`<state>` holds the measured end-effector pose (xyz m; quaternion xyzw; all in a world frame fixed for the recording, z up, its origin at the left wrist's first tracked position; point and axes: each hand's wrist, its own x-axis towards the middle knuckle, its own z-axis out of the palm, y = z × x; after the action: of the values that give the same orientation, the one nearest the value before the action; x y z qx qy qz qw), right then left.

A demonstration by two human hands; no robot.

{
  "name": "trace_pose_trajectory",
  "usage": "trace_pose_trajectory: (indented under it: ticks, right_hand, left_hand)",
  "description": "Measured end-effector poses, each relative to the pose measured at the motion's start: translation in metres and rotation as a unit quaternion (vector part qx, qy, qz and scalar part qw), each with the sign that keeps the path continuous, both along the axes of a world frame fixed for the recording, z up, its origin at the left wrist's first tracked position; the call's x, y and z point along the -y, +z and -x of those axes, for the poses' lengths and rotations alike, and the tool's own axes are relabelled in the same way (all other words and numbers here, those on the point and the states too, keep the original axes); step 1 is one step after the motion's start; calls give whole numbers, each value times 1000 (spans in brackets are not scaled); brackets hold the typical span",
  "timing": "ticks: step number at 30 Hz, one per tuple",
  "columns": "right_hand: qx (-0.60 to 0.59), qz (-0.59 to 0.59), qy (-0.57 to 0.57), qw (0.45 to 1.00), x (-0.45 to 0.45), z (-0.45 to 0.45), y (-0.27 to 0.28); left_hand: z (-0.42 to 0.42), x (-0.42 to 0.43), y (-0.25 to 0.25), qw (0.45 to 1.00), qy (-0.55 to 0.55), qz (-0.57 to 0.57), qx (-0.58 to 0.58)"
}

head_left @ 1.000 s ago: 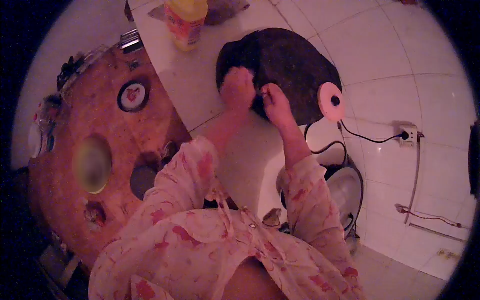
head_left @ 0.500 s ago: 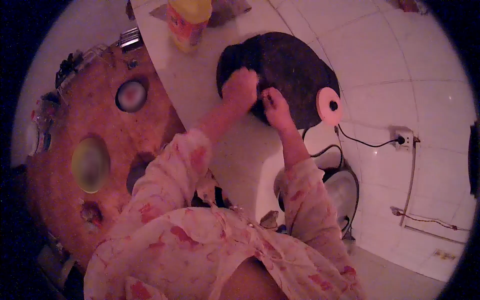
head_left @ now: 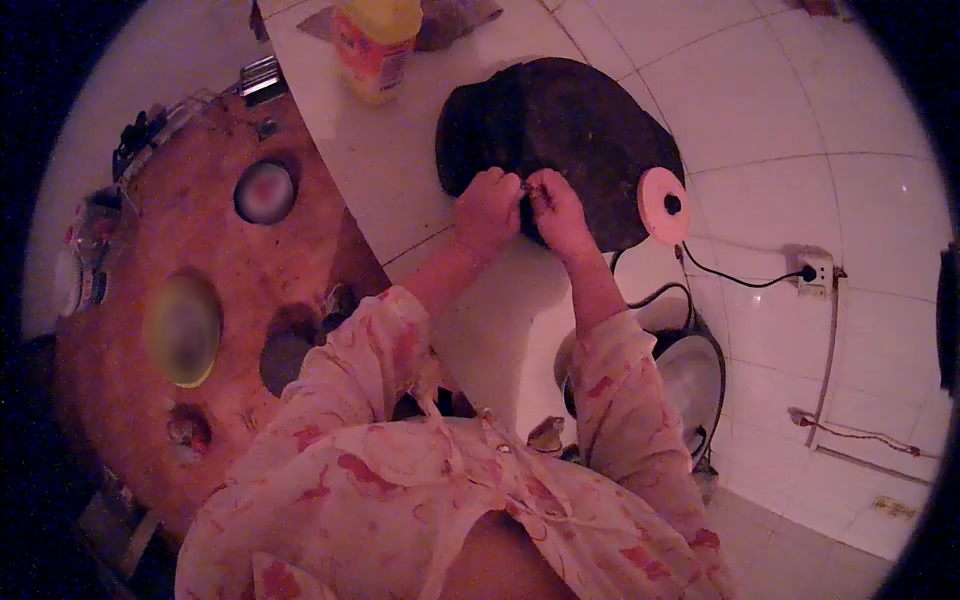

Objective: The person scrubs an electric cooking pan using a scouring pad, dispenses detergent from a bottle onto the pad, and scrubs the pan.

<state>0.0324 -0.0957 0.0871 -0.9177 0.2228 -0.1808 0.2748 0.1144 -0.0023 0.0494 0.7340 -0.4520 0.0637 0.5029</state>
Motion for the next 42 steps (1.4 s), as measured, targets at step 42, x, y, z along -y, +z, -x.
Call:
trace_pose_trajectory:
  ticks: [42]
  right_hand:
    - [1,-55,-19,998,10,6,-14]
  left_hand:
    - [-5,18,-8,998,53,19,-32]
